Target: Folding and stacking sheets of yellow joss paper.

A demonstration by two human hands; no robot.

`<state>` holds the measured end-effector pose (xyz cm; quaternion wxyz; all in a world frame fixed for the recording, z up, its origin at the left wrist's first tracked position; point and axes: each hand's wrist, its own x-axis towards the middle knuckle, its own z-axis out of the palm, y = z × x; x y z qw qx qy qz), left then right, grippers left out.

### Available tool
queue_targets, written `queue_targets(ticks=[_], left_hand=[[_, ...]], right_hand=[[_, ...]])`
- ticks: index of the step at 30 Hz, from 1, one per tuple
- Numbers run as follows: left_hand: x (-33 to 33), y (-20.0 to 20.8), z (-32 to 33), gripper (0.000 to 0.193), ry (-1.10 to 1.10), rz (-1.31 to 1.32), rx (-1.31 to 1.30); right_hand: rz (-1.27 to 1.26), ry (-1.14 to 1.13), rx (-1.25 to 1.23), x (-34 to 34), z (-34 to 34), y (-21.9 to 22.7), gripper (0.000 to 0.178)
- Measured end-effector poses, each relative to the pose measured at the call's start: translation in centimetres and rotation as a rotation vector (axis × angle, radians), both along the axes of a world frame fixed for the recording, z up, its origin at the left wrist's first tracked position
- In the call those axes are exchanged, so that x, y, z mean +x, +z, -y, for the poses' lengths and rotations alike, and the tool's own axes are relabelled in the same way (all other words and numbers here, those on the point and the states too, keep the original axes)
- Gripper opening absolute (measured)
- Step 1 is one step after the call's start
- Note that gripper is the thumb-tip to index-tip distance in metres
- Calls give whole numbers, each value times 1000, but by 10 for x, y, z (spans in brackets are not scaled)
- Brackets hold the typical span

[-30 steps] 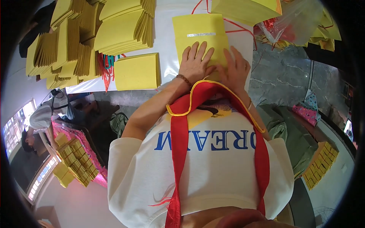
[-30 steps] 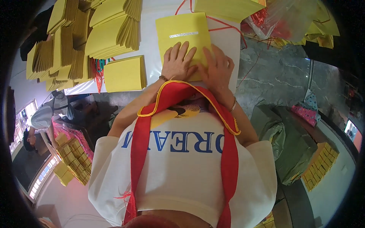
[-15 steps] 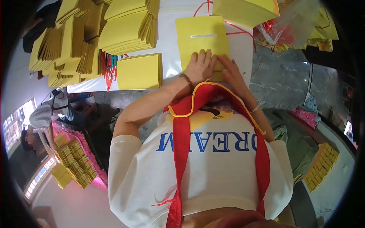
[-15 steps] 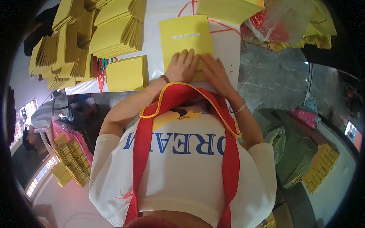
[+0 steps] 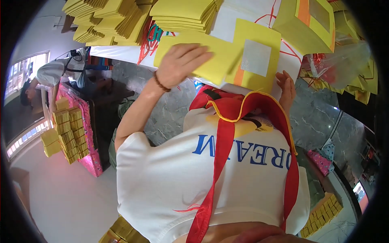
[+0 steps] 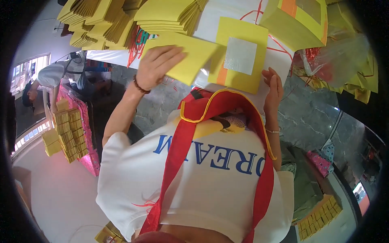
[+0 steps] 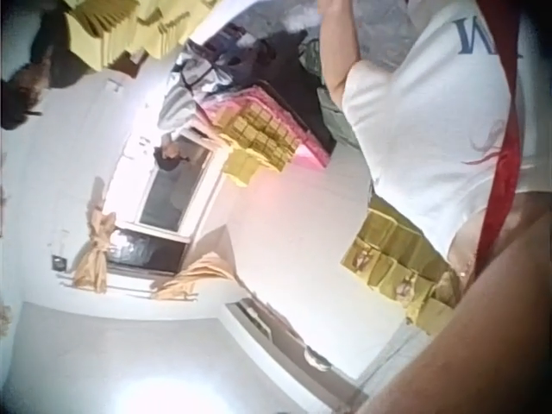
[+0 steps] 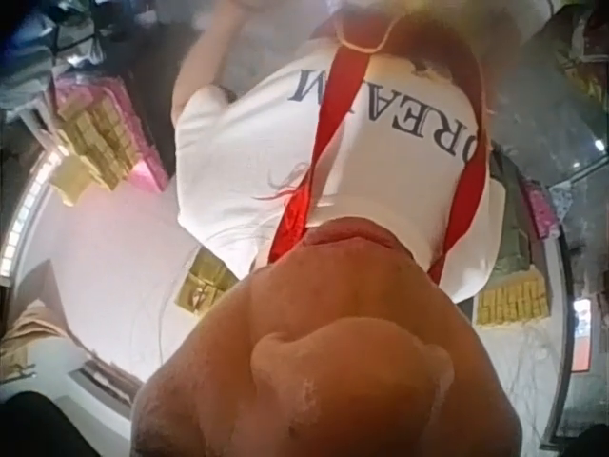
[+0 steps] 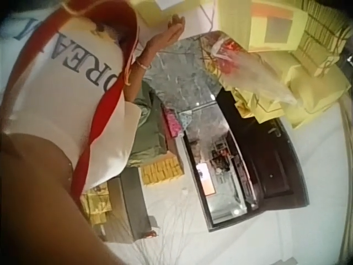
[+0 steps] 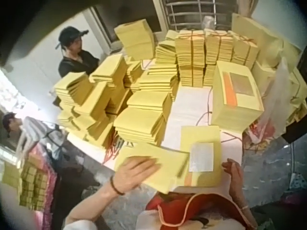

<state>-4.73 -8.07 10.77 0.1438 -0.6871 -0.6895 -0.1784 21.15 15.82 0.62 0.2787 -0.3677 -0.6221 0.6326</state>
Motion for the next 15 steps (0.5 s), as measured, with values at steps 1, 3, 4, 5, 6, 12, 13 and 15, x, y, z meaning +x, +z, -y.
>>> queue_targets(ticks=[1, 3, 4, 5, 6, 12, 13, 15], left_hand=[[-7, -8, 17, 52, 59, -102, -51], [-24, -40, 41, 54, 94, -118, -110], [-29, -55, 49, 57, 137, -149, -157], [-29, -69, 53, 57, 137, -147, -159], [-29, -75, 54, 59, 148, -158, -204], [-32, -80, 58, 66, 157, -50, -382], [-34, -78, 58, 70, 135, -18, -453], [-28, -75, 61, 73, 150, 15, -504]], right_hand=[[-12, 0, -20, -2, 0, -2, 36], [-4, -3, -52, -5, 4, -6, 35], [-23, 0, -86, -7, 6, -8, 33], [-41, -2, -122, -8, 8, -11, 31], [-40, 0, -122, -8, 8, -15, 31], [-86, -3, -158, -8, 6, -21, 26], [-106, -4, -166, -7, 5, -26, 26], [-122, -7, -173, -8, 4, -26, 26]])
